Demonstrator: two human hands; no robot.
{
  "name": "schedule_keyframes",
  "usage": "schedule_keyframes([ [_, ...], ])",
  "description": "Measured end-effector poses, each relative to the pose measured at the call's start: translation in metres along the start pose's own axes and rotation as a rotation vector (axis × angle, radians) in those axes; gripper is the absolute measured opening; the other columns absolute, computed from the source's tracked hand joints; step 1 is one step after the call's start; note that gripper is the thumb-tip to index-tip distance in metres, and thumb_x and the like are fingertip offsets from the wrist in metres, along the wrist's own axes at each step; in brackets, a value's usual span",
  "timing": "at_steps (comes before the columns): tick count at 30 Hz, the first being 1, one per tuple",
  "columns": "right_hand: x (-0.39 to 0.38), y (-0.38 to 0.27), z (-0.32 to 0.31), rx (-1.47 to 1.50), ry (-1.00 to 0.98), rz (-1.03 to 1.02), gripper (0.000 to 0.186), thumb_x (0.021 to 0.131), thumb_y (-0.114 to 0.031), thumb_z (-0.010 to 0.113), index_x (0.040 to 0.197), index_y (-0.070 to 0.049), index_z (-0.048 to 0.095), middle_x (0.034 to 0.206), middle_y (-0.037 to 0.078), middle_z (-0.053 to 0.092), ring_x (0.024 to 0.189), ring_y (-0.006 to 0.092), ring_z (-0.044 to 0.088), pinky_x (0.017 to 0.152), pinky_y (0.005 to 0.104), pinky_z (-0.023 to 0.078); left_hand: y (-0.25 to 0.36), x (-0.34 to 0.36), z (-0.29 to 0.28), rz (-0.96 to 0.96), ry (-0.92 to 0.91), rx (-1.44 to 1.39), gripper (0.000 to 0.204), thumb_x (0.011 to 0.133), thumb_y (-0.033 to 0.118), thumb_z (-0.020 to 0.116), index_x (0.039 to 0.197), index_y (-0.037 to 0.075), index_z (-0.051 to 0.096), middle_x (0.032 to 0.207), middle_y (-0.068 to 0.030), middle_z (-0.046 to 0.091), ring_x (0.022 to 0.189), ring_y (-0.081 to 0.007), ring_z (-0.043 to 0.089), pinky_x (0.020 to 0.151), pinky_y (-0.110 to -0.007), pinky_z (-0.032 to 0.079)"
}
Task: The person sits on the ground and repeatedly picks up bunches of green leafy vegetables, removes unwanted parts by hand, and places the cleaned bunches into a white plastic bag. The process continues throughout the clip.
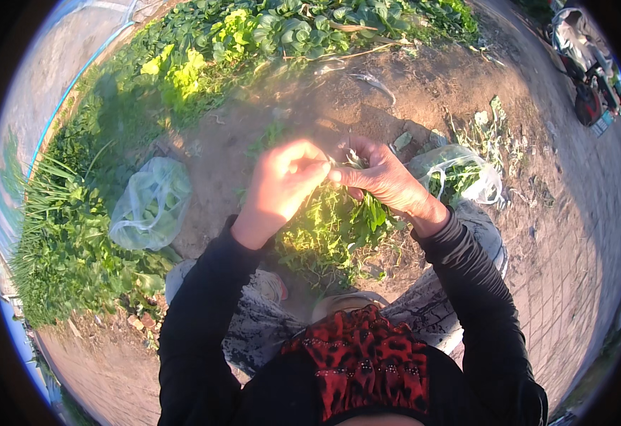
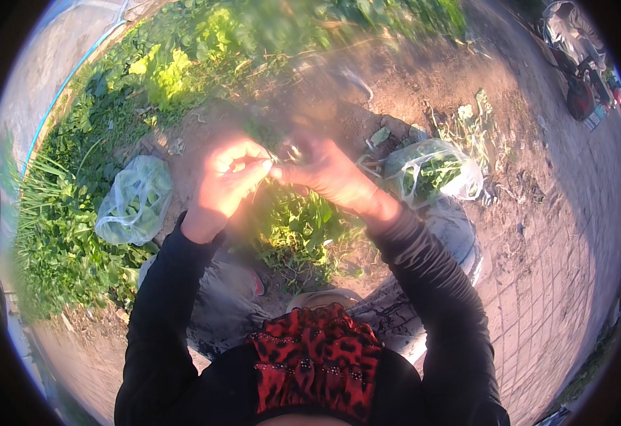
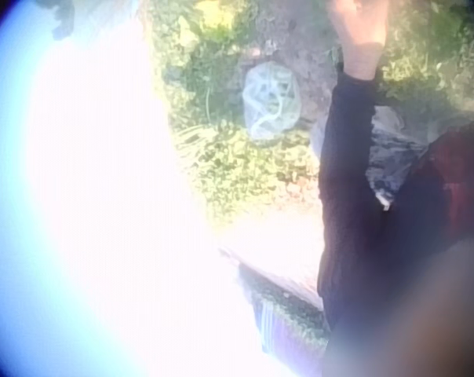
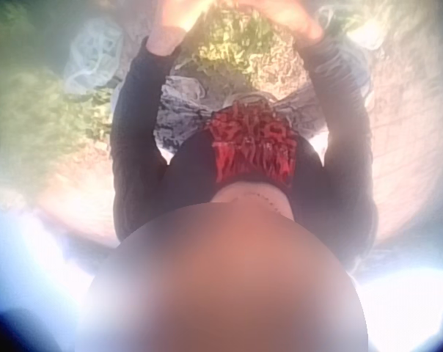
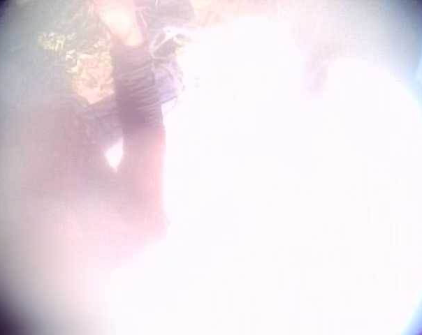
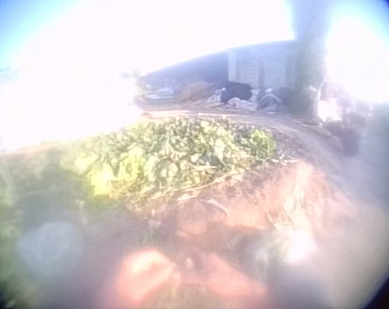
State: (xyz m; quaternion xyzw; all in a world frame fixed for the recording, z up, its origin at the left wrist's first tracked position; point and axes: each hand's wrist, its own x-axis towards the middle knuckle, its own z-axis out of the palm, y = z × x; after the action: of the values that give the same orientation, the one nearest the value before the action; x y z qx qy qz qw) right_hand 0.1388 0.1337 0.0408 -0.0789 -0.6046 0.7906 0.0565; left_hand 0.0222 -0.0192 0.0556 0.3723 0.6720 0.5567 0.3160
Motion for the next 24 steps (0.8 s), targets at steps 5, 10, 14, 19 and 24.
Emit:
schedule_keyframes([
  [5,-0.002,0.0,-0.007,-0.038,0.018,0.099,0.014,0.086,-0.016,0.071,0.094,-0.007,0.065,0.074,-0.003,0.058,0.058,0.0027,0.048,0.051,0.0181,0.038,-0.005,0.003,-0.003,0.001,-0.005,0.043,0.008,0.088,0.01,0.061,0.09,0.003,0.061,0.076,-0.0002,0.063,0.067,-0.0041,0.054,0.058,-0.02,0.042],
  [10,-0.005,-0.002,-0.011,0.11,0.007,0.199,0.012,0.087,-0.015,0.068,0.095,-0.006,0.066,0.073,-0.003,0.06,0.055,0.0029,0.048,0.05,0.0179,0.037,-0.011,0.009,-0.016,0.087,0.152,0.164,0.004,0.091,0.011,0.06,0.09,0.006,0.06,0.072,0.0041,0.058,0.059,-0.0032,0.049,0.052,-0.02,0.04],
  [14,-0.007,-0.004,-0.014,0.11,0.02,0.175,0.012,0.088,-0.015,0.067,0.096,-0.006,0.066,0.079,0.001,0.064,0.055,0.0037,0.048,0.05,0.0194,0.039,-0.015,0.013,-0.04,0.276,0.343,0.645,0.004,0.087,0.007,0.06,0.091,0.005,0.059,0.074,-0.0005,0.058,0.066,-0.0076,0.055,0.059,-0.026,0.045],
  [19,-0.011,-0.004,-0.015,0.108,-0.026,0.165,0.014,0.09,-0.019,0.065,0.096,-0.005,0.066,0.087,0.003,0.067,0.057,0.0052,0.05,0.051,0.0199,0.041,-0.01,0.008,-0.04,0.38,0.307,1.076,0.01,0.081,0.005,0.065,0.091,0.006,0.062,0.085,-0.0046,0.06,0.07,-0.0172,0.058,0.06,-0.03,0.046],
  [24,-0.008,0.001,-0.016,0.11,-0.075,0.143,0.015,0.091,-0.018,0.065,0.098,-0.005,0.065,0.086,0.003,0.066,0.059,0.0046,0.052,0.052,0.0188,0.041,0.017,-0.004,-0.02,0.44,0.127,0.519,0.018,0.077,0.006,0.069,0.093,0.008,0.063,0.087,-0.0065,0.059,0.074,-0.0256,0.06,0.062,-0.033,0.047],
])
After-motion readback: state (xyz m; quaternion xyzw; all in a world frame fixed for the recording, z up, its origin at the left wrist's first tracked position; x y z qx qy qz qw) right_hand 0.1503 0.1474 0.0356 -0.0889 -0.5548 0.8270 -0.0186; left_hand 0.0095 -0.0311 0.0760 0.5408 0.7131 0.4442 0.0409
